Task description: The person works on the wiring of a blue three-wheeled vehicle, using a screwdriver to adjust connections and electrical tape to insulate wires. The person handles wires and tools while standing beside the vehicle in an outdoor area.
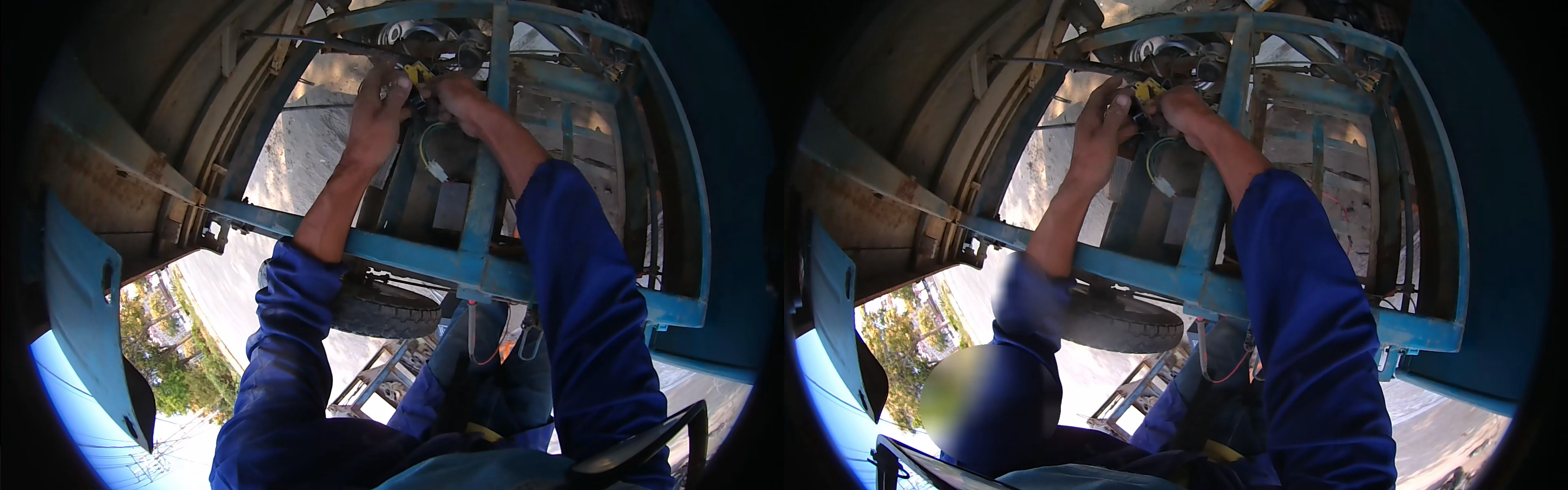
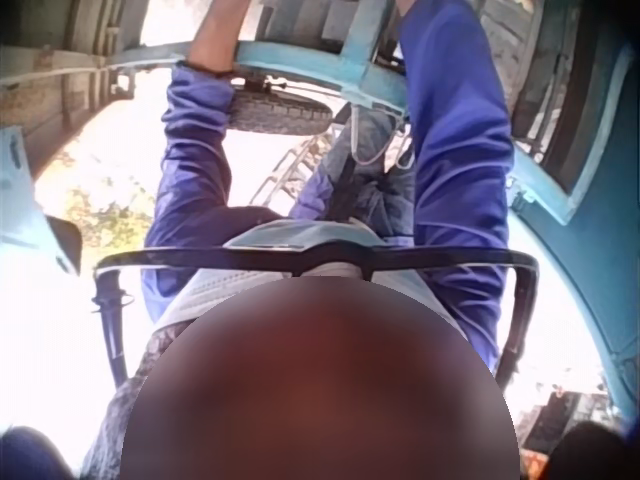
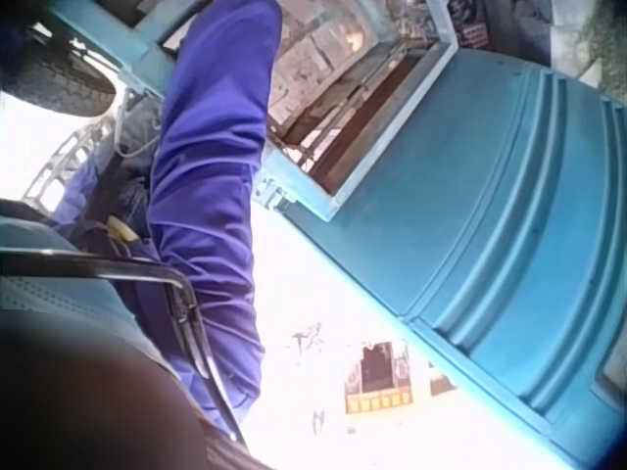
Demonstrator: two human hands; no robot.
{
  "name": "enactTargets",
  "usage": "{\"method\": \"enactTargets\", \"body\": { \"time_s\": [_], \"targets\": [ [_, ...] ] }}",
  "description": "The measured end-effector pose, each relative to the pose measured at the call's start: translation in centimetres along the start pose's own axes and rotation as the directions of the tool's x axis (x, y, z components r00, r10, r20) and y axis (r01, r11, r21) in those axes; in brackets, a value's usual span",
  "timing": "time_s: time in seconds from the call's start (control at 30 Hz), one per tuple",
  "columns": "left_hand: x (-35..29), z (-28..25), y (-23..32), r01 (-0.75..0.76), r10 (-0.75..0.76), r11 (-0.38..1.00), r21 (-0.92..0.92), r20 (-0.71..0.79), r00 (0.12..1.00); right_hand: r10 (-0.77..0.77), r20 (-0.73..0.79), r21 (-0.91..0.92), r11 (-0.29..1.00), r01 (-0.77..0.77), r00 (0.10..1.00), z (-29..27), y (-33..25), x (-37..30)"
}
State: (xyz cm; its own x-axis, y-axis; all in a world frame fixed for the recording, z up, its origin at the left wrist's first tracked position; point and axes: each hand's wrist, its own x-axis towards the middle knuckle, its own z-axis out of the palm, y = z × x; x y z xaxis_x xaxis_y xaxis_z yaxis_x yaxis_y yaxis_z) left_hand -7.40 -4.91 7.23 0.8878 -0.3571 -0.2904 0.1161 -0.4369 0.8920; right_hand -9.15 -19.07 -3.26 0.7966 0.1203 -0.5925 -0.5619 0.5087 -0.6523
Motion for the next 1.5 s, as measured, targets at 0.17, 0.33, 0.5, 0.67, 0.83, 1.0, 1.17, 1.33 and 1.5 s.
{"method": "enactTargets", "body": {
  "time_s": [0.17,0.33,0.5,0.67,0.83,1.0,1.17,1.33,1.5],
  "targets": [
    [0.7,-0.7,-0.3,-0.049,0.057,0.952,0.303,-0.018,0.998,-0.003,-0.035,0.001,1.0,0.003,0.999,0.4,-0.2,-0.3],
    [1.8,-1.6,-0.4,0.153,-0.148,0.983,0.105,-0.058,0.987,-0.015,-0.098,-0.048,0.999,0.01,0.995,0.8,-0.4,-0.5],
    [3.4,-2.8,-0.6,0.362,-0.367,0.915,0.177,-0.002,0.93,-0.081,-0.08,-0.08,0.994,0.075,0.994,0.7,-0.4,-1.0],
    [5.6,-4.0,-0.5,0.48,-0.49,0.867,0.133,0.062,0.869,-0.122,0.002,-0.152,0.981,0.121,0.993,0.3,-0.1,-0.6],
    [6.7,-3.7,-0.8,0.444,-0.474,0.869,0.218,0.106,0.874,-0.17,0.004,-0.169,0.971,0.168,0.985,0.3,0.5,0.2],
    [6.8,-3.7,-1.1,0.463,-0.484,0.871,0.165,0.121,0.867,-0.307,0.017,-0.333,0.896,0.295,0.952,0.2,0.9,0.4],
    [7.8,-4.7,-0.6,0.327,-0.446,0.859,0.395,0.258,0.857,-0.453,0.093,-0.433,0.784,0.446,0.887,-0.2,1.2,0.6],
    [9.4,-4.6,0.4,0.049,-0.383,0.786,0.616,0.423,0.821,-0.511,0.181,-0.506,0.684,0.525,0.84,-0.4,1.2,0.5],
    [8.5,-2.6,0.7,-0.492,-0.207,0.275,0.826,0.55,0.809,-0.566,0.194,-0.668,0.522,0.53,0.801,-0.1,1.1,-0.2]
  ]
}}
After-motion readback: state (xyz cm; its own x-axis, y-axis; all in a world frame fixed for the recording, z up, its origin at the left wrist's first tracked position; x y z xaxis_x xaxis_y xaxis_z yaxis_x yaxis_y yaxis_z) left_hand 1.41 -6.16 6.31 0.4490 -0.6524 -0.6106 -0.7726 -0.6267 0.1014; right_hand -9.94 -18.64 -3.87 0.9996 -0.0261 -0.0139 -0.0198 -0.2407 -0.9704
